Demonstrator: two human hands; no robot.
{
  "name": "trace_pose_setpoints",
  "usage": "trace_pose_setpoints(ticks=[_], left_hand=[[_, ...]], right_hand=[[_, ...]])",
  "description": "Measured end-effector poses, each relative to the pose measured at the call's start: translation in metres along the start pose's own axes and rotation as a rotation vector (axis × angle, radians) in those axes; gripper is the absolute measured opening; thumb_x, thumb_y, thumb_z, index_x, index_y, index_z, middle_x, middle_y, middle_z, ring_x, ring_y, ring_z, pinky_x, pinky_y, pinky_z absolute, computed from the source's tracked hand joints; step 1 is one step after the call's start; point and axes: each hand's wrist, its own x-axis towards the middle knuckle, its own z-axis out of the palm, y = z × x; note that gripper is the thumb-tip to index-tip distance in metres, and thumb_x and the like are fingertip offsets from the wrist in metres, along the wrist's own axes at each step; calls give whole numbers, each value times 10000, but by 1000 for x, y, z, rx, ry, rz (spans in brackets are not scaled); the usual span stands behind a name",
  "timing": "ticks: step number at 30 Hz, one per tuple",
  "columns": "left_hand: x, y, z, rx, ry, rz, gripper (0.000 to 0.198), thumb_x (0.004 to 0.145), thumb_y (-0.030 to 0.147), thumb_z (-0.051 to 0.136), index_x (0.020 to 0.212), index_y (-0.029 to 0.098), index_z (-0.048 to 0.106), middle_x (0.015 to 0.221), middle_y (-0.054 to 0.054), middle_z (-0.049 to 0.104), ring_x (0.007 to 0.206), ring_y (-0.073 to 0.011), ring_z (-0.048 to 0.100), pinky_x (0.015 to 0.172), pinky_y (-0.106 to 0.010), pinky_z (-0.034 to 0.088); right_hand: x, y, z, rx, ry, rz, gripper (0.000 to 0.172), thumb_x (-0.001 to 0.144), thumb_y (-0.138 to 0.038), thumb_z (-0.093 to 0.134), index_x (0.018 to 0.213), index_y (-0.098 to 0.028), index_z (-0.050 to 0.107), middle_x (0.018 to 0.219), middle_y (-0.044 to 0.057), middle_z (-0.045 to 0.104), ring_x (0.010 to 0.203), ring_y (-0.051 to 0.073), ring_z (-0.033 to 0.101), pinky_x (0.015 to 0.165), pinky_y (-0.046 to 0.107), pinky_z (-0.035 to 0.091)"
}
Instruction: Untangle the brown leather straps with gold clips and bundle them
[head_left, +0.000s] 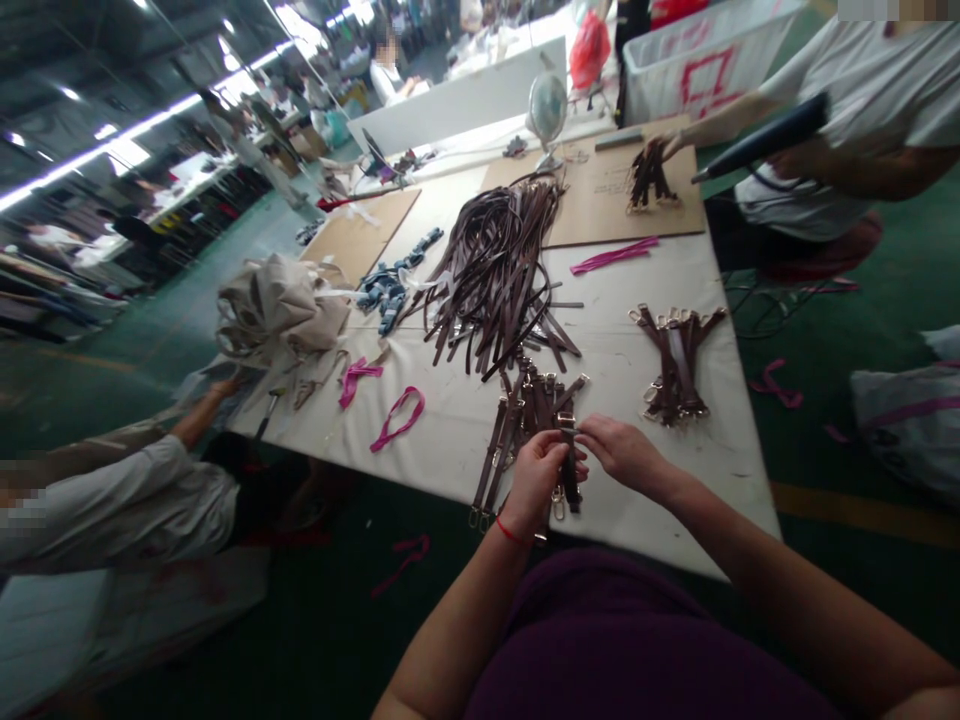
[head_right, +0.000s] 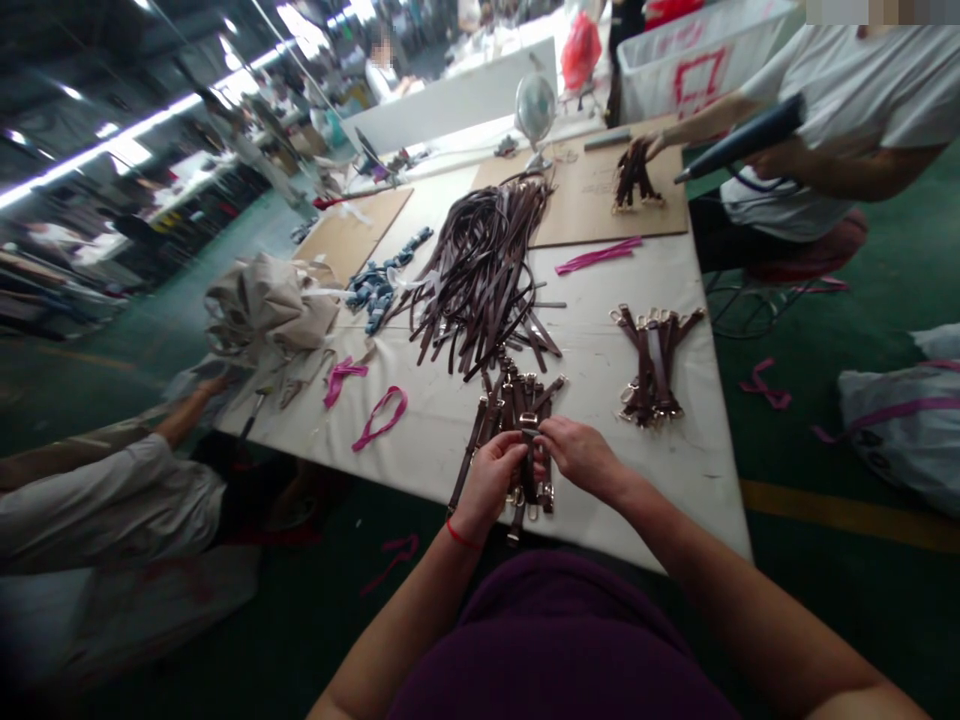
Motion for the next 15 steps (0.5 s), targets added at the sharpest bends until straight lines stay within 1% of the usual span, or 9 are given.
trace_pose_setpoints(ticks=[4, 5, 7, 10, 12, 15], left_hand=[[0, 2, -2, 0, 13, -15, 309, 765, 296, 657, 1004, 122, 568, 786, -70, 675, 577, -146, 641, 596, -296, 546], [1, 3, -2, 1, 13, -16, 312, 765, 296, 659, 1006, 120, 566, 785, -70, 674, 572, -146, 640, 600, -300, 548], [1, 4, -2, -1, 9, -13, 313, 762, 290, 665, 1003, 116, 566, 773, -63, 669, 570, -143, 639, 606, -300, 552], [2, 4, -2, 1, -7, -3, 298, 761, 270, 660, 996, 111, 571, 759, -56, 658, 581, -140, 636, 593, -287, 551], [2, 3, -3, 4, -17, -7, 289, 761, 257, 650, 996, 108, 571, 760, -58, 659, 583, -141, 635, 589, -286, 551], [1, 3, -5, -6, -6, -20, 294, 761, 256, 649, 999, 109, 558, 769, -68, 666, 588, -146, 641, 595, -293, 552]], right_hand=[[-3, 1, -1, 136, 92, 31, 216, 968, -311, 412, 889, -185, 569, 872, 71, 618, 814, 191, 564, 739, 299, 417], [-4, 1, -1, 144, 91, 37, 208, 965, -314, 419, 904, -183, 568, 883, 73, 620, 818, 192, 565, 739, 299, 417], [-4, 2, 0, 118, 51, 36, 195, 958, -311, 428, 911, -181, 566, 888, 75, 617, 817, 194, 562, 729, 299, 412], [-3, 1, 2, 70, 4, 30, 209, 963, -299, 410, 878, -184, 563, 855, 65, 608, 801, 191, 555, 713, 296, 401], [-2, 0, 3, 65, 13, 26, 231, 966, -300, 403, 843, -188, 563, 834, 60, 606, 794, 190, 550, 710, 296, 398], [-2, 0, 0, 124, 56, 29, 239, 965, -305, 406, 823, -192, 562, 811, 52, 606, 772, 182, 548, 709, 295, 400]])
